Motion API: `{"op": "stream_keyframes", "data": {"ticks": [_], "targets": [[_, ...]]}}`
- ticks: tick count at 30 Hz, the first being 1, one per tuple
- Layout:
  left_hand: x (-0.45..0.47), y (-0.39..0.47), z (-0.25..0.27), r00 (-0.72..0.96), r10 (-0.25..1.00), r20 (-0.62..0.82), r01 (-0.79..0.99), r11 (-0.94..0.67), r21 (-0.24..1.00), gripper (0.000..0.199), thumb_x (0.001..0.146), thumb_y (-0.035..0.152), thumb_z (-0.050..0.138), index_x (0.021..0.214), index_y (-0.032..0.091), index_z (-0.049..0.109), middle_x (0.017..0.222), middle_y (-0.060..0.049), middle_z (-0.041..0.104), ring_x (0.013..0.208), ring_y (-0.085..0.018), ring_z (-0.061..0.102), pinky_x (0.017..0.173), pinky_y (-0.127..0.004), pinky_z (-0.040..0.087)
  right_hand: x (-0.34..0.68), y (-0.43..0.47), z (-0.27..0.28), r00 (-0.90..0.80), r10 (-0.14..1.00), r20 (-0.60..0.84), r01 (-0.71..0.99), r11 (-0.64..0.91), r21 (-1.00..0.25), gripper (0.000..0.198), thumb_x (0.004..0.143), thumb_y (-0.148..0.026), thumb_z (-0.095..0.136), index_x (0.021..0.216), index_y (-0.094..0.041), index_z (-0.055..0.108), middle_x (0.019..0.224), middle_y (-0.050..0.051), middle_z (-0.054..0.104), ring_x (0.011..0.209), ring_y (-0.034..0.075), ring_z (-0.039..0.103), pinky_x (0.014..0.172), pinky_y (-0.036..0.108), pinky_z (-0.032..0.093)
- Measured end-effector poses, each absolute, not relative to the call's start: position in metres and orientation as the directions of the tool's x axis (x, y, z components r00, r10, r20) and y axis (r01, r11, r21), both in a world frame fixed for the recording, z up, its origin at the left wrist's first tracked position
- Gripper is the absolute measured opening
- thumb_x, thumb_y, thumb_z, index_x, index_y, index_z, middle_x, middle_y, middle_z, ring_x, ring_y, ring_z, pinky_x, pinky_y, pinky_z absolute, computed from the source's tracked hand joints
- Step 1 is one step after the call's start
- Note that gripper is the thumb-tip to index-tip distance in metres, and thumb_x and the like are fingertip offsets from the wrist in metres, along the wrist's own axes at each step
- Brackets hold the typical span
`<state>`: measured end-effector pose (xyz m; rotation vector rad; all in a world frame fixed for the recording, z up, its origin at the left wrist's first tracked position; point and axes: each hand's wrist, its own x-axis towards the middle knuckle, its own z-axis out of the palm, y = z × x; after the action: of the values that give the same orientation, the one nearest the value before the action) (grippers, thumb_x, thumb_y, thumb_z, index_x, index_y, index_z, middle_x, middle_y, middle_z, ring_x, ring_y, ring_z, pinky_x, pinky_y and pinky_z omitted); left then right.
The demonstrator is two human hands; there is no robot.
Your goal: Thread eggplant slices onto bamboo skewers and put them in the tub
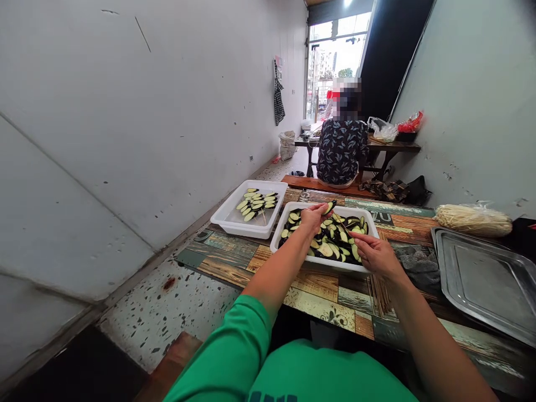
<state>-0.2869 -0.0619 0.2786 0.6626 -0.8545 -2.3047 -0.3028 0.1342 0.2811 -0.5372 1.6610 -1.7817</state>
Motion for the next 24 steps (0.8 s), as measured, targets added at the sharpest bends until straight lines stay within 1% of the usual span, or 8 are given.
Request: {"op": "stream_keyframes", "data": {"ticks": [7, 12, 14, 19, 22, 24], "targets": [[-0.288, -0.060, 0.276, -0.726, -0.647, -0.232, 0.333, -0.627, 0.704, 0.016, 0.068, 0.002, 0.080, 0.068, 0.009, 0.065, 0.069, -0.003, 0.065, 0.068, -0.012, 0.066, 0.082, -0.033, 0.056, -0.301, 0.134, 0.281, -0.739, -0.663, -0.118, 0.172, -0.015, -0.985, 0.078, 0.057, -0.044, 0.081, 0.122, -0.004, 0.064, 0.048, -0.013, 0.027, 0.041, 0.003, 0.020, 0.040, 0.021, 0.010], [-0.287, -0.057, 0.278, -0.739, -0.632, -0.233, 0.324, -0.636, 0.700, 0.015, 0.069, 0.002, 0.078, 0.067, 0.009, 0.065, 0.069, -0.002, 0.066, 0.064, -0.011, 0.064, 0.078, -0.031, 0.057, -0.300, 0.134, 0.281, -0.738, -0.665, -0.113, 0.175, -0.027, -0.984, 0.075, 0.058, -0.044, 0.082, 0.120, -0.005, 0.065, 0.047, -0.014, 0.027, 0.041, 0.003, 0.021, 0.040, 0.021, 0.010], [-0.287, -0.054, 0.278, -0.754, -0.612, -0.240, 0.297, -0.643, 0.706, 0.015, 0.069, 0.001, 0.078, 0.067, 0.009, 0.066, 0.068, -0.003, 0.066, 0.063, -0.011, 0.064, 0.077, -0.031, 0.057, -0.300, 0.133, 0.280, -0.742, -0.661, -0.114, 0.179, -0.031, -0.983, 0.075, 0.058, -0.044, 0.081, 0.120, -0.005, 0.064, 0.047, -0.014, 0.027, 0.040, 0.003, 0.021, 0.040, 0.021, 0.009], [-0.286, -0.048, 0.281, -0.782, -0.572, -0.248, 0.241, -0.644, 0.726, 0.014, 0.070, 0.000, 0.077, 0.067, 0.008, 0.066, 0.068, -0.004, 0.066, 0.064, -0.013, 0.066, 0.081, -0.035, 0.057, -0.302, 0.132, 0.277, -0.744, -0.659, -0.108, 0.189, -0.053, -0.981, 0.076, 0.059, -0.043, 0.081, 0.122, -0.005, 0.062, 0.046, -0.014, 0.032, 0.039, 0.003, 0.023, 0.039, 0.019, 0.011], [-0.284, -0.042, 0.282, -0.812, -0.533, -0.237, 0.196, -0.632, 0.750, 0.014, 0.072, -0.001, 0.075, 0.067, 0.008, 0.066, 0.067, -0.004, 0.066, 0.062, -0.012, 0.065, 0.081, -0.034, 0.057, -0.303, 0.130, 0.276, -0.752, -0.651, -0.107, 0.200, -0.071, -0.977, 0.073, 0.058, -0.043, 0.081, 0.119, -0.006, 0.062, 0.043, -0.014, 0.033, 0.037, 0.002, 0.024, 0.037, 0.018, 0.012], [-0.284, -0.036, 0.281, -0.850, -0.475, -0.228, 0.140, -0.621, 0.771, 0.014, 0.071, -0.001, 0.075, 0.065, 0.007, 0.065, 0.067, -0.005, 0.067, 0.062, -0.013, 0.066, 0.082, -0.035, 0.057, -0.304, 0.129, 0.275, -0.763, -0.639, -0.102, 0.201, -0.084, -0.976, 0.068, 0.058, -0.044, 0.081, 0.113, -0.009, 0.062, 0.042, -0.014, 0.034, 0.035, 0.002, 0.023, 0.035, 0.018, 0.012]]}}
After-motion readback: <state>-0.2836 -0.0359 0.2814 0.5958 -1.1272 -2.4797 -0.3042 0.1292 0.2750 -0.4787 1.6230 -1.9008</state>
